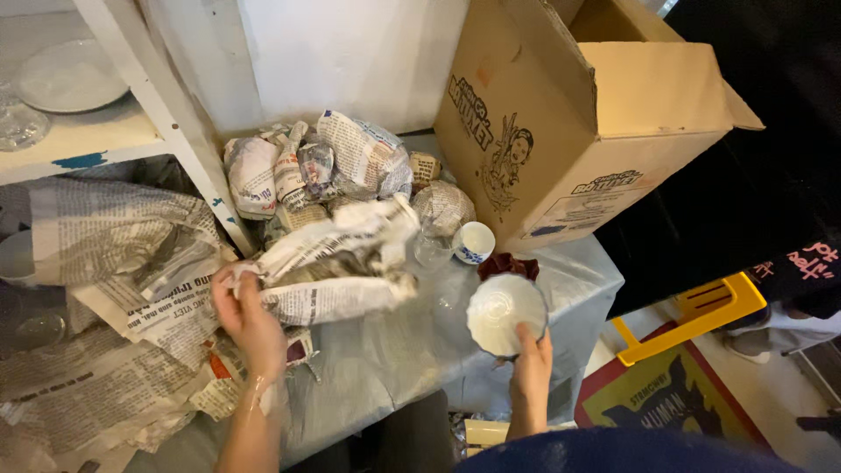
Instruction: The person washes ceramic cups, bowls and glasses in a large basin of water, wiping each item with a cloth. They place the cleaned items on a table, wrap some in newspaper, and set them on a nearby shelf.
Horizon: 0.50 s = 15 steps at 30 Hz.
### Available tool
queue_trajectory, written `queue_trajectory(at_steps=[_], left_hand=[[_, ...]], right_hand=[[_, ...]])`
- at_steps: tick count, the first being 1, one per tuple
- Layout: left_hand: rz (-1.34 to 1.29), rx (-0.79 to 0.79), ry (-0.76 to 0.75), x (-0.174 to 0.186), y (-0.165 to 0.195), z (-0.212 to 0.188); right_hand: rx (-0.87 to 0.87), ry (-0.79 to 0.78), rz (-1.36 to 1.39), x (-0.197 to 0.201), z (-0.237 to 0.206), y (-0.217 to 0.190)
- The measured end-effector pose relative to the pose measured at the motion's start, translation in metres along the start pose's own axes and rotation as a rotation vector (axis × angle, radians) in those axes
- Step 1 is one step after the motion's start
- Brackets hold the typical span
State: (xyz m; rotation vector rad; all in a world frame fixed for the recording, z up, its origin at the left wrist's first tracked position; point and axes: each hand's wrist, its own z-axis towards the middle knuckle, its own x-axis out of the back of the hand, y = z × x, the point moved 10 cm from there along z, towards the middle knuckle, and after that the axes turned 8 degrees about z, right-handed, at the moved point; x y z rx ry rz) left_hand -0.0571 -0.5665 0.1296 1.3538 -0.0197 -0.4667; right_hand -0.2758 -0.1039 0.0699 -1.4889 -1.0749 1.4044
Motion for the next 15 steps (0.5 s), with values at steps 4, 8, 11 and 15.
queue_trajectory(at_steps=[4, 8, 11, 15], left_hand=[[-0.038, -0.136, 0.039, 0.002, 0.017, -0.006], [0.05, -0.178, -0.002, 0.0, 0.025, -0.008], [0.073, -0.28, -0.044, -0.008, 0.035, -0.012], [-0.246, -0.111, -0.047, -0.013, 0.018, -0.021]], right_hand=[[-0.159, -0.057, -0.217, 0.001, 0.023, 0.06], [-0.286, -0.13, -0.32, -0.011, 0.041, 0.114], [-0.135, -0.099, -0.42, -0.025, 0.05, 0.094], [0.238, 0.011, -0.74, -0.052, 0.016, 0.007]])
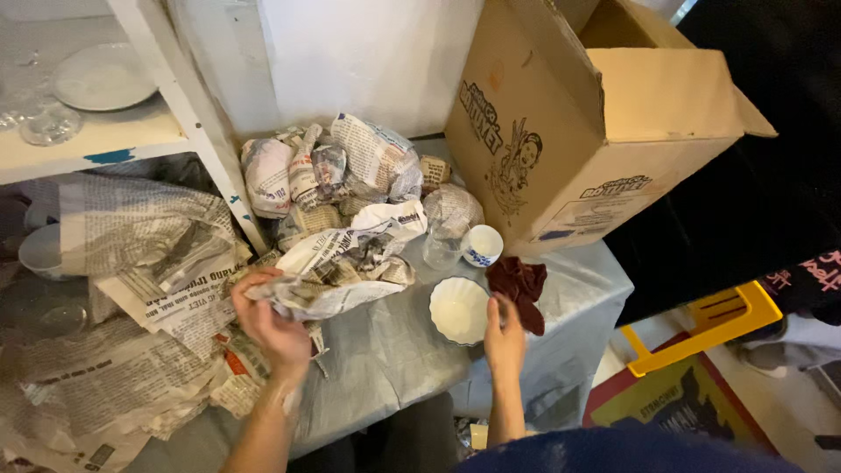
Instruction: The person washes ceramic cups, bowls and glasses in a large basin of water, wiping each item with a cloth. They place the cleaned items on a table, wrap some in newspaper, and set them on a nearby shelf.
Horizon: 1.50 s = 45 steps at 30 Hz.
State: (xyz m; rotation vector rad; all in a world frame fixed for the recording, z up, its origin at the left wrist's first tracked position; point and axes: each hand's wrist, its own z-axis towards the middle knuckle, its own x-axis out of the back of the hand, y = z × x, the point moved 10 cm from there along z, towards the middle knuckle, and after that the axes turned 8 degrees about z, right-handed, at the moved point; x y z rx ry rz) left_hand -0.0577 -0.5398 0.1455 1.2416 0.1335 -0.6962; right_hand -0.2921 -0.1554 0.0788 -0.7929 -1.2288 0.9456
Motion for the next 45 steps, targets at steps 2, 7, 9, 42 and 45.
queue_trajectory(at_steps=[2, 7, 9, 42, 45], left_hand=[[0.004, 0.028, -0.01, 0.003, 0.004, -0.02], [0.128, 0.042, -0.288, 0.001, 0.029, -0.071], [0.186, 0.317, -0.424, 0.003, 0.017, -0.088], [1.111, -0.238, -0.908, -0.04, 0.055, -0.046], [1.243, -0.029, -0.821, -0.035, 0.026, -0.021]], right_hand=[[0.099, 0.18, -0.078, 0.024, -0.033, -0.048], [0.737, -0.348, 0.198, -0.055, -0.108, -0.175], [0.628, -0.611, 0.269, -0.086, -0.12, -0.175], [0.531, -0.701, 0.098, -0.042, -0.152, -0.08], [0.4, -0.591, 0.053, -0.035, -0.144, -0.051]])
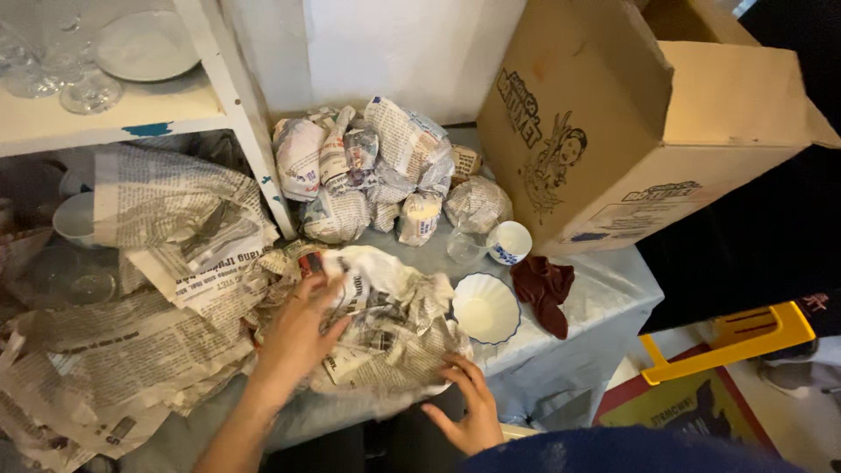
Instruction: The person washes ceramic cups, bowls and glasses in a large basin of water, wiping each item with a cloth. They place the cleaned items on a table, wrap some in newspaper, and set them on a nearby shelf.
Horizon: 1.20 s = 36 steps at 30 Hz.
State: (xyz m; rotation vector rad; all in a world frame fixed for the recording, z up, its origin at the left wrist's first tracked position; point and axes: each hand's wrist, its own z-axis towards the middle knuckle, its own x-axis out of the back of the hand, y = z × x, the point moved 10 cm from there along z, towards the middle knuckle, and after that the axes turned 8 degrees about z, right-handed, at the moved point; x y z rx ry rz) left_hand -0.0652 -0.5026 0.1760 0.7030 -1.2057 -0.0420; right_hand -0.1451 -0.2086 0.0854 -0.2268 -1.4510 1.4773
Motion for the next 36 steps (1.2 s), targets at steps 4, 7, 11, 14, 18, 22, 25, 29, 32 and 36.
queue_trajectory(at_steps=[4, 7, 11, 14, 18, 22, 25, 29, 32, 36], left_hand=[[0.1, 0.208, 0.127, 0.019, -0.022, -0.002], [0.109, -0.118, 0.459, 0.046, 0.025, -0.021], [-0.115, -0.759, 0.104, -0.014, 0.108, -0.029], [-0.078, -0.571, -0.427, -0.09, 0.108, -0.001], [0.051, -0.35, -0.619, -0.123, 0.082, 0.012], [0.175, -0.254, -0.72, -0.132, 0.058, 0.011], [0.243, -0.148, -0.773, -0.138, 0.042, 0.012], [0.251, -0.083, -0.715, -0.14, 0.04, 0.023], [0.21, -0.148, -0.609, -0.132, 0.053, 0.032], [-0.063, -0.428, -0.298, -0.078, 0.075, 0.016]], right_hand=[[-0.083, 0.152, -0.158, 0.012, -0.017, 0.025], [0.192, 0.131, -0.349, 0.009, -0.025, -0.011], [0.438, 0.109, -0.549, 0.0, -0.024, -0.067], [0.514, 0.05, -0.542, -0.011, -0.014, -0.086], [0.485, -0.077, -0.406, -0.016, -0.013, -0.079], [0.559, -0.093, -0.372, -0.01, -0.028, -0.077], [0.579, -0.075, -0.348, -0.006, -0.034, -0.08], [0.549, -0.064, -0.287, -0.005, -0.035, -0.081], [0.505, -0.053, -0.293, -0.005, -0.035, -0.074], [0.326, -0.029, -0.212, 0.001, -0.028, -0.055]])
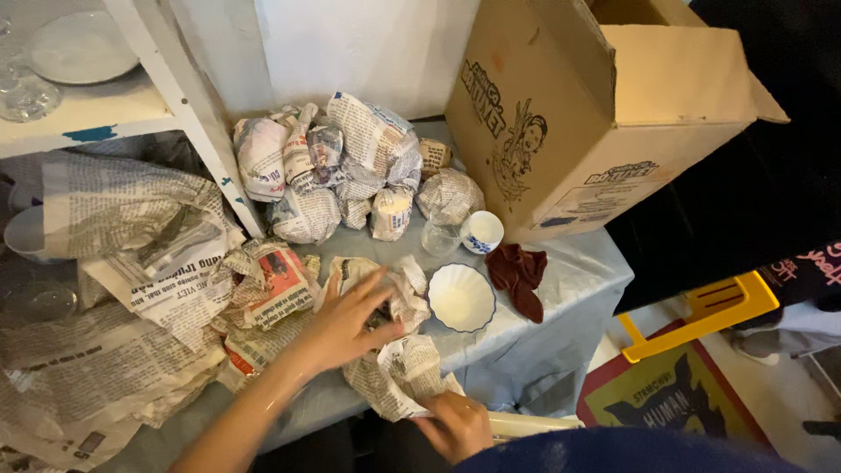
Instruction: The person washes ceramic cups, bowls and glasses in a large basin of water, wiping each item with a cloth. They place the cleaned items on a table, wrap some in newspaper, and set them on a nearby shelf.
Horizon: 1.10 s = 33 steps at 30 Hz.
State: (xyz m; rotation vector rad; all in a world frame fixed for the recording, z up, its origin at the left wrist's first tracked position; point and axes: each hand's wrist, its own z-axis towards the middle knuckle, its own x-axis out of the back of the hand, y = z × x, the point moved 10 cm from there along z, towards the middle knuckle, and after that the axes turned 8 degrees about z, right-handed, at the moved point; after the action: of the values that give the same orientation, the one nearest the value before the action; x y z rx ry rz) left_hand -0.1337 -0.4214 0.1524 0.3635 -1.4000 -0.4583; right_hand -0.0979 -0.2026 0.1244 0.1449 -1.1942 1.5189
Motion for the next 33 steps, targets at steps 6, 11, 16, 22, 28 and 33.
queue_trajectory(at_steps=[6, 11, 16, 22, 28, 33], left_hand=[[-0.257, 0.06, -0.227, -0.006, -0.02, -0.067], [-0.575, 0.085, -0.18, -0.013, -0.051, -0.089], [-0.622, 0.102, -0.118, -0.016, -0.064, -0.095], [-0.327, 0.48, 0.083, 0.003, -0.104, -0.088], [-0.009, 0.46, 0.402, 0.03, -0.092, -0.074], [0.195, 0.512, 0.417, 0.037, -0.082, -0.066]], right_hand=[[-0.221, -0.213, 0.255, 0.0, 0.025, 0.003], [-0.009, -0.249, 0.46, 0.035, 0.064, -0.03], [-0.253, -0.271, 0.319, 0.0, 0.076, 0.015], [-0.094, -0.341, 0.038, -0.028, 0.049, 0.049], [-0.239, -0.375, 0.28, -0.024, 0.005, 0.066], [-0.326, -0.014, 0.328, -0.019, 0.004, 0.084]])
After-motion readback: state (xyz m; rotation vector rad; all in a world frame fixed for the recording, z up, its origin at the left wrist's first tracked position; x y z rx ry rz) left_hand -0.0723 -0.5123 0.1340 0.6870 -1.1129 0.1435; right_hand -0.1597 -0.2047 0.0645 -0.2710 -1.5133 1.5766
